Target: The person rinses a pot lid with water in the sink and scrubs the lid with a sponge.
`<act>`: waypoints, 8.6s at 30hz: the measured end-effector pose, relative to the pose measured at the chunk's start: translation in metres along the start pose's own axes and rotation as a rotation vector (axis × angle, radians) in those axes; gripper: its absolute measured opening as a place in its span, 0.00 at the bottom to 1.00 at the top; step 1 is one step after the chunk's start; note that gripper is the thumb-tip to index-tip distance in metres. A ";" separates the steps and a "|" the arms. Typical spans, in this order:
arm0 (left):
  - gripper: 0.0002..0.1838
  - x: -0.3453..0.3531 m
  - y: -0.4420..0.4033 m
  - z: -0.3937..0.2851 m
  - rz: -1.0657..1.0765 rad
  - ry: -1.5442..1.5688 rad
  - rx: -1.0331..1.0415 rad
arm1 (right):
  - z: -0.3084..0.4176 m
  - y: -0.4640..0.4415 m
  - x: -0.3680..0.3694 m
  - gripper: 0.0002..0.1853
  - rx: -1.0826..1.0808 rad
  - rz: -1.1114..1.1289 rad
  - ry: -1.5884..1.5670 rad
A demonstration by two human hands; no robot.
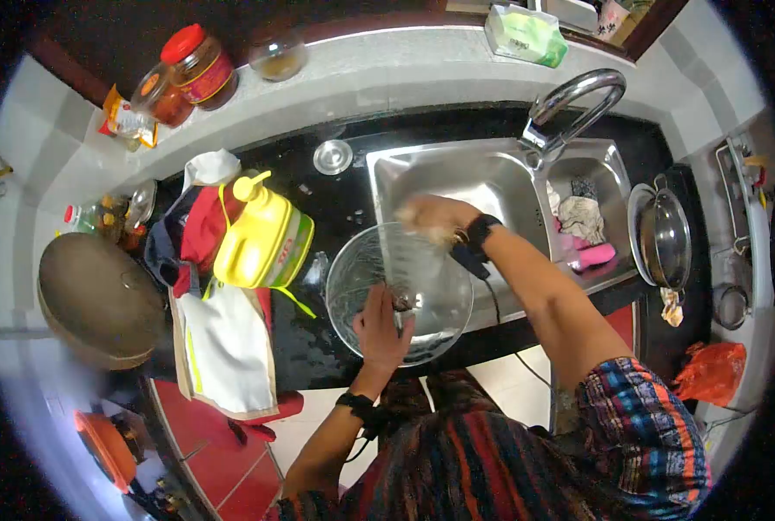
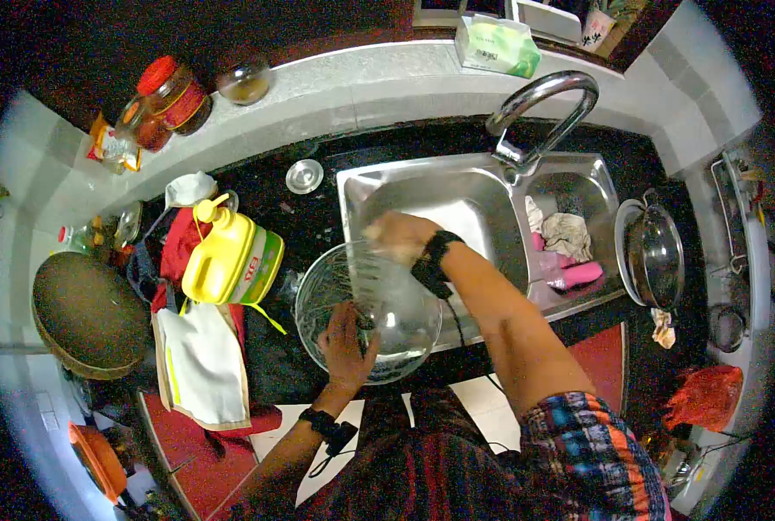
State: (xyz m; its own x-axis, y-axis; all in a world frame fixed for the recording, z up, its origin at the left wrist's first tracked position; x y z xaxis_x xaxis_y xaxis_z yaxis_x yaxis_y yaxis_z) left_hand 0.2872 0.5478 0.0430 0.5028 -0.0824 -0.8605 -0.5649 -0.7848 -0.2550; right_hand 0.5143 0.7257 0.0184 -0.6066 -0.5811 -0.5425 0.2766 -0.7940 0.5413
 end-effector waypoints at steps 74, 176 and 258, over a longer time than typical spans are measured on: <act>0.34 -0.020 -0.039 0.040 0.017 -0.011 0.067 | 0.066 0.077 0.086 0.12 -0.226 -0.697 0.308; 0.33 -0.010 -0.056 0.021 0.090 -0.026 0.022 | -0.012 0.119 0.056 0.11 0.187 -0.658 0.130; 0.32 -0.010 -0.068 0.030 -0.008 -0.089 -0.058 | -0.005 0.131 0.099 0.08 0.018 -0.986 0.383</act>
State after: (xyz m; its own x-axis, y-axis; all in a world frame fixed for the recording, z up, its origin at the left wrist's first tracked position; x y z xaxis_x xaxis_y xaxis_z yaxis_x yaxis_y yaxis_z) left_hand 0.3010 0.6203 0.0559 0.4452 -0.0231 -0.8951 -0.5209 -0.8198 -0.2379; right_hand 0.4942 0.5631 0.0327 -0.2803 0.2997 -0.9119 -0.2233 -0.9443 -0.2417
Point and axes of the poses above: each hand's wrist, its own y-axis away from the middle knuckle, its own x-axis out of the palm, z = x × y, the point moved 3 cm from there along -y, towards the middle knuckle, and after that the axes turned 14 degrees about x, right-handed, at the moved point
